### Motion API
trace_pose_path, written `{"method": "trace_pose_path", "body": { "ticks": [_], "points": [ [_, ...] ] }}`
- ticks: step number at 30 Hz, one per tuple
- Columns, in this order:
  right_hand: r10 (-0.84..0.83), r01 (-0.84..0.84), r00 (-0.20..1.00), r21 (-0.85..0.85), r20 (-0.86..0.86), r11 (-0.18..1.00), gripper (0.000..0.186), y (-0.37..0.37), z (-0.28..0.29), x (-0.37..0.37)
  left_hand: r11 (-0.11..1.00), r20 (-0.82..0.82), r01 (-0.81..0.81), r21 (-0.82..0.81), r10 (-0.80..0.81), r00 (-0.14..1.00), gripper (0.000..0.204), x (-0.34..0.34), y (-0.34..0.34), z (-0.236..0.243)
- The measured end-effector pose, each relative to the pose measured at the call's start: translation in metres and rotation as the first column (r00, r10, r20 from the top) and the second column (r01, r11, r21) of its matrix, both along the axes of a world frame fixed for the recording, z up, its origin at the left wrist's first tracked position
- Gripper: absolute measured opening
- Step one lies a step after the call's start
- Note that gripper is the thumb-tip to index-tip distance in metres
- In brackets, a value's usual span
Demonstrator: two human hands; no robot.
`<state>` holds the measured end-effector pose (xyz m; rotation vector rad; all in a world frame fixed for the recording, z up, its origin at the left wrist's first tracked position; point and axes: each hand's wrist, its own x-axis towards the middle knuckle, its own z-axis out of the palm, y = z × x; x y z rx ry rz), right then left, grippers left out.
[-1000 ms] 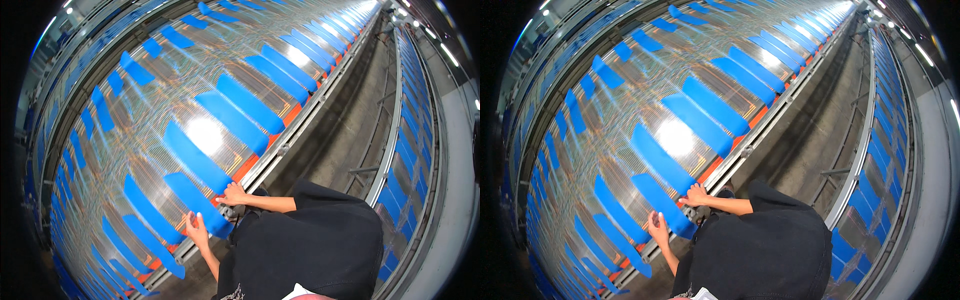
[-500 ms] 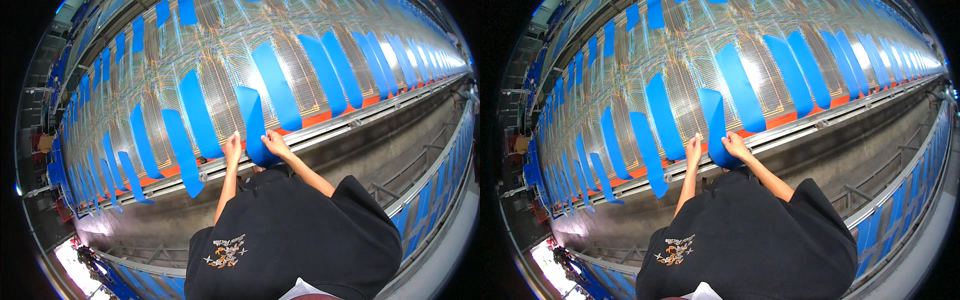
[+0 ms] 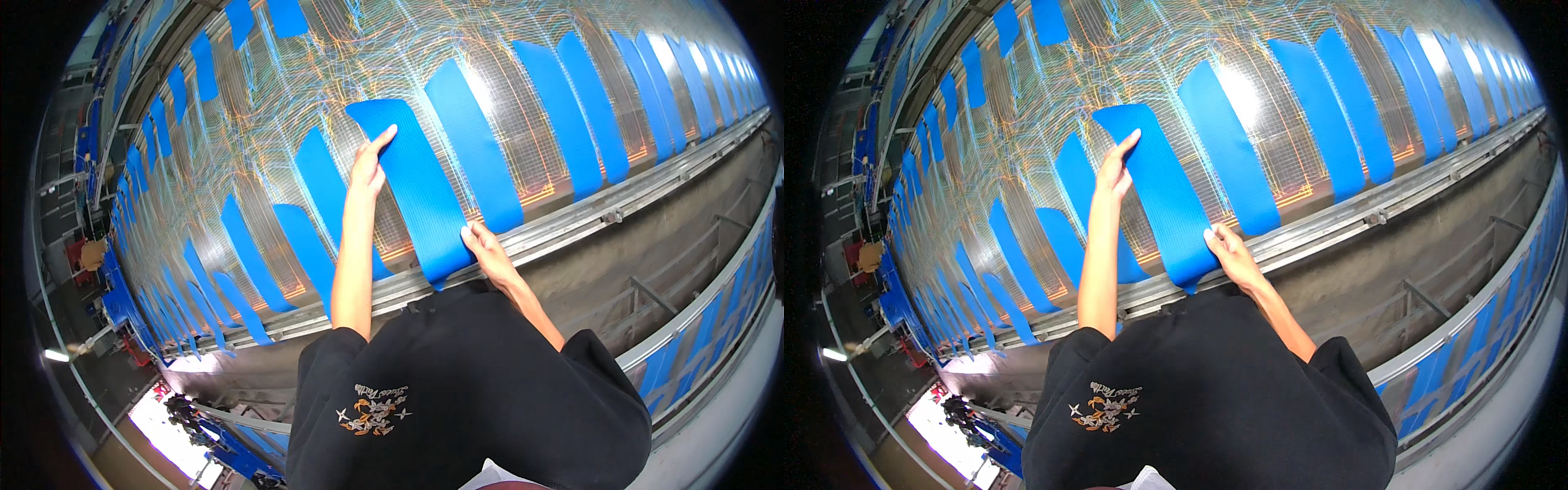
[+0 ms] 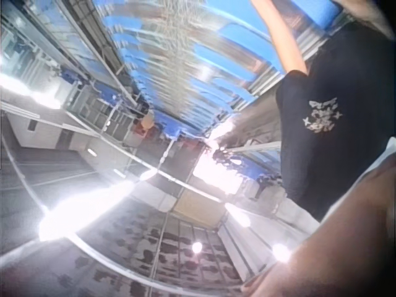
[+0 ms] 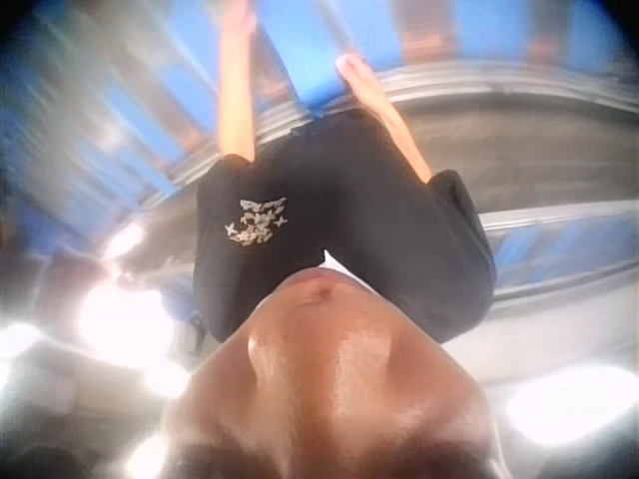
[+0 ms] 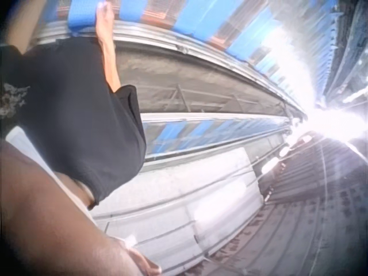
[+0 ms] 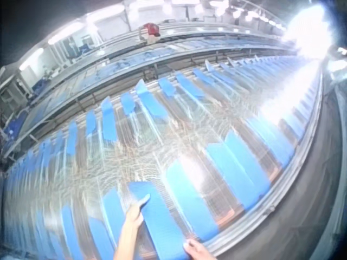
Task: The person repeatedly places blue rectangular panels onto a curved metal grid structure. They align each panel with existing ones and press it into place by hand. The task continues with multiple panels being installed in sequence.
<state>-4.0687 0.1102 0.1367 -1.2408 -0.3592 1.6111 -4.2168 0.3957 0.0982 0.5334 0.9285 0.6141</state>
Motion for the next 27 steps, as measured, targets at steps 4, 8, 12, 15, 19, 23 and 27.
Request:
{"method": "trace_pose_path", "body": {
  "ticks": [4, 8, 12, 15, 19, 23, 27],
  "points": [
    [0.025, -0.008, 0.989, -0.118, 0.147, 0.993, 0.039, 0.008, -0.024, 0.002, 0.98, -0.338, -0.011, 0.2, 0.079, 0.938, 0.041, 0.021, 0.043, -0.032],
    [0.001, 0.093, 0.924, -0.227, 0.381, 0.969, 0.028, -0.001, -0.054, 0.002, 0.945, -0.627, 0.175, 0.278, 0.041, 0.778, 0.037, 0.031, 0.064, -0.08],
    [0.072, 0.133, 0.845, -0.339, 0.53, 0.931, 0.024, 0.007, -0.056, 0.004, 0.827, -0.782, 0.328, 0.457, 0.197, 0.591, 0.04, 0.031, 0.073, -0.121],
    [0.067, 0.142, 0.836, -0.331, 0.545, 0.933, 0.023, 0.009, -0.068, 0.007, 0.813, -0.838, 0.354, 0.462, 0.271, 0.473, 0.046, 0.049, 0.066, -0.125],
    [0.086, 0.134, 0.82, -0.337, 0.565, 0.932, 0.022, 0.015, -0.075, 0.009, 0.856, -0.871, 0.28, 0.435, 0.321, 0.372, 0.052, 0.052, 0.065, -0.136],
    [0.089, 0.146, 0.824, -0.361, 0.56, 0.921, 0.022, 0.023, -0.069, 0.013, 0.864, -0.89, 0.308, 0.398, 0.282, 0.359, 0.063, 0.061, 0.067, -0.126],
    [0.041, 0.166, 0.824, -0.31, 0.565, 0.936, 0.022, 0.023, -0.073, 0.013, 0.876, -0.894, 0.272, 0.397, 0.303, 0.331, 0.066, 0.065, 0.066, -0.123]
  ]
}}
